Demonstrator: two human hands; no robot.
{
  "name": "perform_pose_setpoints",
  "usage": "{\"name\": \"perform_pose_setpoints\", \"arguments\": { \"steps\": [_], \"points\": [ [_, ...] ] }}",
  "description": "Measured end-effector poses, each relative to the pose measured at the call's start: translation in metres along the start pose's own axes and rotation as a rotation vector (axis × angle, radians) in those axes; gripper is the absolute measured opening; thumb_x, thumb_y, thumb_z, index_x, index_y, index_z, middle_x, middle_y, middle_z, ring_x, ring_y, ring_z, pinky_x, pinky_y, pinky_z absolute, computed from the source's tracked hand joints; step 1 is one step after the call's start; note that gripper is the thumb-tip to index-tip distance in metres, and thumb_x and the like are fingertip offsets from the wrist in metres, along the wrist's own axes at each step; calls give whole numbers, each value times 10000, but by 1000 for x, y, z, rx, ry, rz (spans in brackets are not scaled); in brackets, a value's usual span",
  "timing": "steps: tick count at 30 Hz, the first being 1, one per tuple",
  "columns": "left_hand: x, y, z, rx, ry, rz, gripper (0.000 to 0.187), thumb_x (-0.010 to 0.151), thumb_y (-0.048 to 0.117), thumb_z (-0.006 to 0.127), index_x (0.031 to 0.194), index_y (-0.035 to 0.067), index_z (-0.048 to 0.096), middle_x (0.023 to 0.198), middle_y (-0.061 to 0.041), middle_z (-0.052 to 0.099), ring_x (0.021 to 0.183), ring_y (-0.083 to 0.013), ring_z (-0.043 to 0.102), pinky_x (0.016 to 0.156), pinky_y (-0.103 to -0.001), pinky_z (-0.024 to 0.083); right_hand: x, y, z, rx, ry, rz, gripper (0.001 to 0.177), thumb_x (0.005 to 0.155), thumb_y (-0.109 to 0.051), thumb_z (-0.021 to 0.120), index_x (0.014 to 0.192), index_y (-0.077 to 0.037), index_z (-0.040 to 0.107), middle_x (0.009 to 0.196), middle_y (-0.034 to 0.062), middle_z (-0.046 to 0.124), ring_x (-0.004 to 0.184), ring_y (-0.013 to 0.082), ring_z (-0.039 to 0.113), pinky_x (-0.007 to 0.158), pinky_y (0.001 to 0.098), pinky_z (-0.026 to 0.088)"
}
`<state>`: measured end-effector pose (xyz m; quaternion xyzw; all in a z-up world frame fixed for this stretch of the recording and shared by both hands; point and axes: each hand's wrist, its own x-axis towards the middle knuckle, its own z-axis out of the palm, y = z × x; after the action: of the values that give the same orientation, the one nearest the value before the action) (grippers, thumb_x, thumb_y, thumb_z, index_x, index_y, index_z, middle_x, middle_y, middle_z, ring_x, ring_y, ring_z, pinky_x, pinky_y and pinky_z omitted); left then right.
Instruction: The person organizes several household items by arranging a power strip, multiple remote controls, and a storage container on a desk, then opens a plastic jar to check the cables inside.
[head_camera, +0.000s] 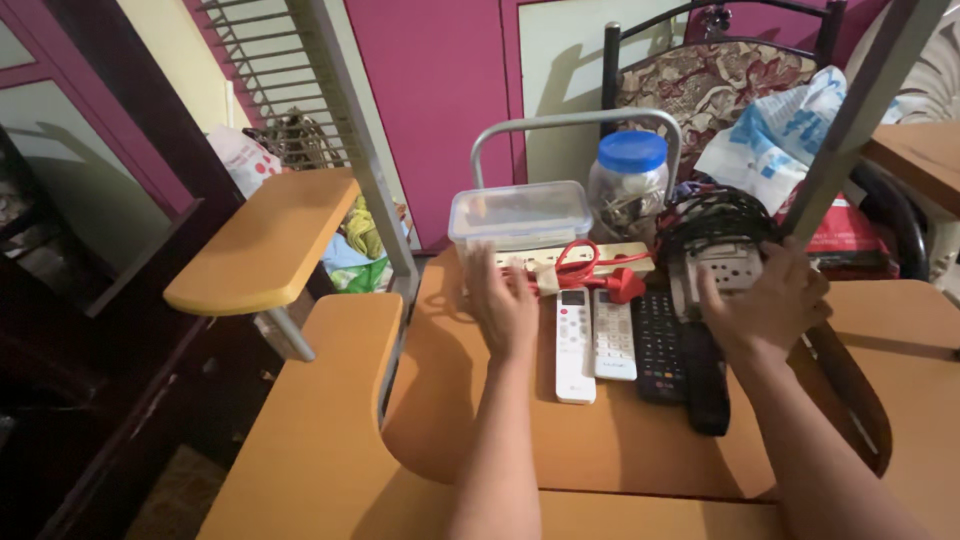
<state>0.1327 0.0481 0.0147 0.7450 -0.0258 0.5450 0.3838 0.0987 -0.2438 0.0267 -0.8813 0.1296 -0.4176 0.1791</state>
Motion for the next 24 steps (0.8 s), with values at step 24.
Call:
{"name": "perform_pose_setpoints", "arguments": {
  "steps": [24],
  "points": [
    [99, -63, 90, 418, -510, -475, 608, 1058, 596, 252, 1404, 224, 585, 1629, -187, 334, 1566, -512, 144, 1134, -823, 93, 6, -12, 5, 242, 169, -171, 408, 796, -144, 766, 1170, -38, 643, 1189, 206, 627, 1145, 429, 565, 1025, 533, 437]
  ]
}}
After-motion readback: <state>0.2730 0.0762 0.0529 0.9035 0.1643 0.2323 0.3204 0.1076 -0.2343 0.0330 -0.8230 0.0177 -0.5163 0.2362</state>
